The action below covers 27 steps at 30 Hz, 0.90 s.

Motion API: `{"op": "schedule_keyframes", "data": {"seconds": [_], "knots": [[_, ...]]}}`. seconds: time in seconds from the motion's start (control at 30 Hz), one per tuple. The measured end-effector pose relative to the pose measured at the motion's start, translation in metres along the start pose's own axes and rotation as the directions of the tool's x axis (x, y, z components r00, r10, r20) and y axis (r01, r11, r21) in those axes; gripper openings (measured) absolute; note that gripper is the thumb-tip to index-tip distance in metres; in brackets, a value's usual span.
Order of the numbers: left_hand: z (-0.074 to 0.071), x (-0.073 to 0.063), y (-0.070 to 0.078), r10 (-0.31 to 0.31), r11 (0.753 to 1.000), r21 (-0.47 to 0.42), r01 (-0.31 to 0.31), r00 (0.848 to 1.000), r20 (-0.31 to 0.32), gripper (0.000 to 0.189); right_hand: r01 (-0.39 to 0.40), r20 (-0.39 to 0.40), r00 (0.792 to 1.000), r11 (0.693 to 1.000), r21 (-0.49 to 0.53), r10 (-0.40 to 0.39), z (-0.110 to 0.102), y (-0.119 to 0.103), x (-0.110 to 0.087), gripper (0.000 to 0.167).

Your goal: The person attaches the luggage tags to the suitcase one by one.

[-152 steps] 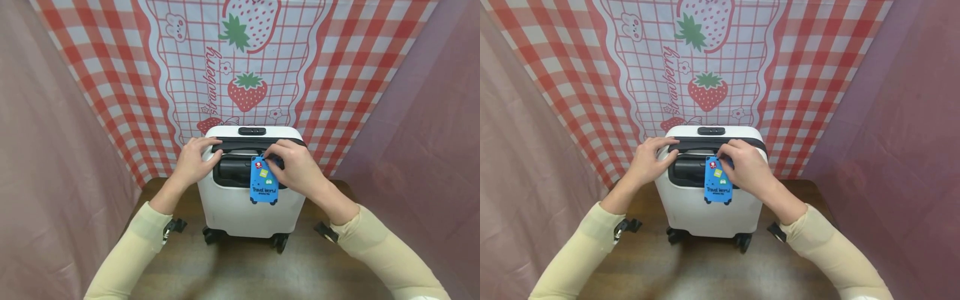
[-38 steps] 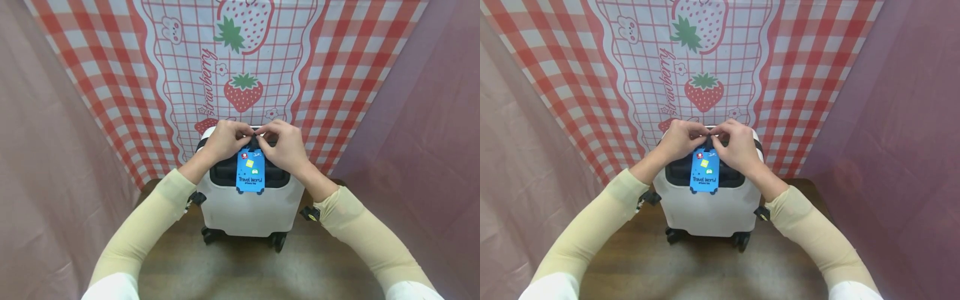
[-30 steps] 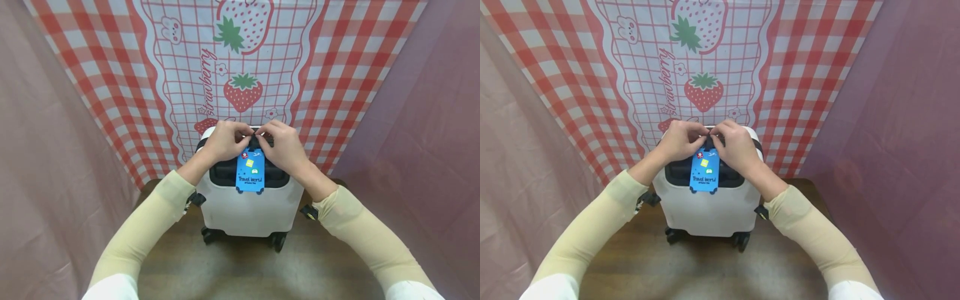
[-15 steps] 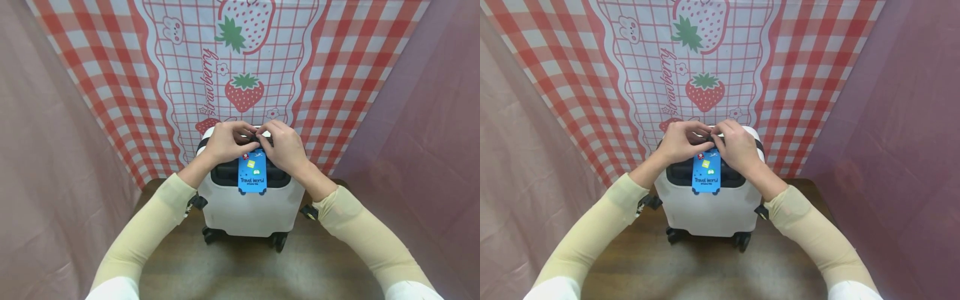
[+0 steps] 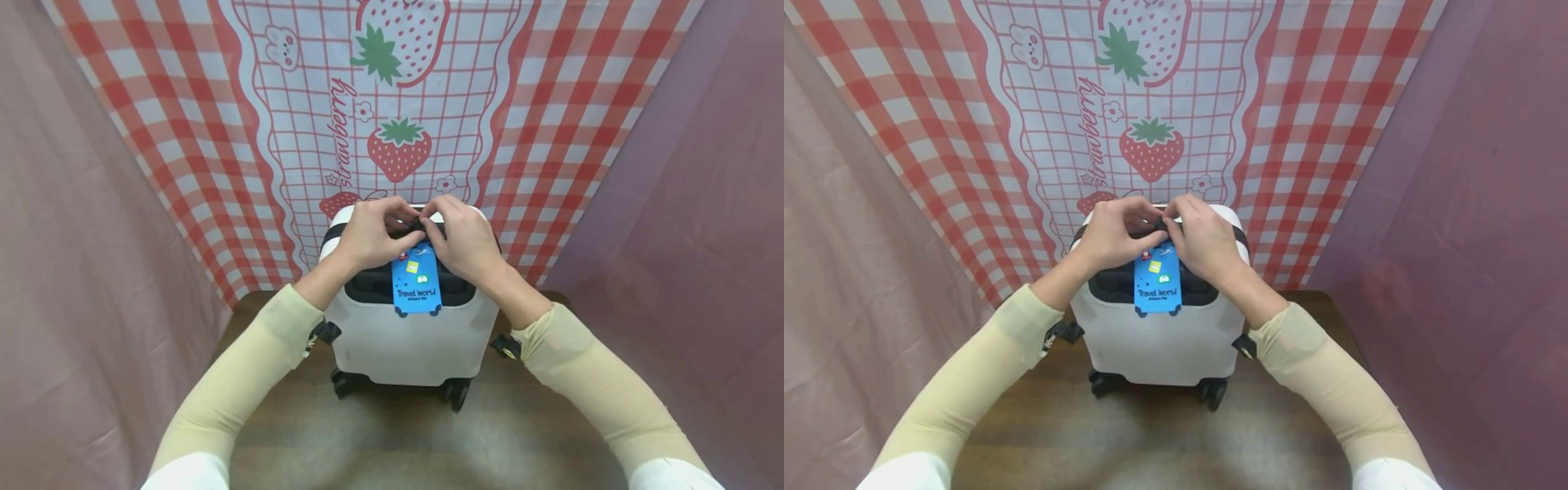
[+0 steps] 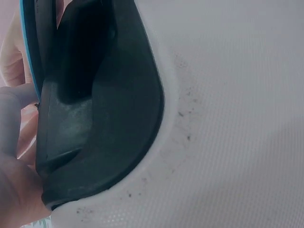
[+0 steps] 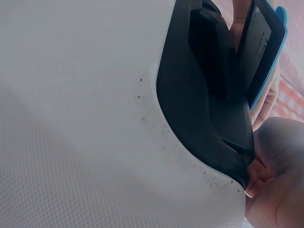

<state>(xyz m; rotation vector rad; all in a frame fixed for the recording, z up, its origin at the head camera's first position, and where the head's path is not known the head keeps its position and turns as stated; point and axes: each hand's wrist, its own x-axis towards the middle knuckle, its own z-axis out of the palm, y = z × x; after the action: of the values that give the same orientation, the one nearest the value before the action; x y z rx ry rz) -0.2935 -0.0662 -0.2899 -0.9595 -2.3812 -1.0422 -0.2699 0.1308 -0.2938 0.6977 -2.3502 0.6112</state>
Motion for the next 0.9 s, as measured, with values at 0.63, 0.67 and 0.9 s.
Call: {"op": "schedule_keyframes", "data": {"seconds": [0.63, 0.67, 0.9], "knots": [[0.0030, -0.0014, 0.0005, -0.015, 0.999, 0.032, 0.015, 1.000, 0.006, 0.025, -0.029, -0.005, 1.000, 0.998, 0.047, 0.029, 0.0043, 0.0011, -0.0040, 0.018], [0.0029, -0.0015, 0.0007, -0.016, 0.999, 0.032, 0.016, 1.000, 0.006, 0.025, -0.029, -0.008, 1.000, 0.998, 0.048, 0.029, 0.0050, 0.0016, -0.0041, 0.018], [0.0027, -0.0018, 0.0010, -0.026, 0.999, 0.046, 0.025, 1.000, 0.015, 0.024, -0.026, -0.024, 0.999, 0.998, 0.052, 0.028, 0.0073, 0.0036, -0.0053, 0.017]]}}
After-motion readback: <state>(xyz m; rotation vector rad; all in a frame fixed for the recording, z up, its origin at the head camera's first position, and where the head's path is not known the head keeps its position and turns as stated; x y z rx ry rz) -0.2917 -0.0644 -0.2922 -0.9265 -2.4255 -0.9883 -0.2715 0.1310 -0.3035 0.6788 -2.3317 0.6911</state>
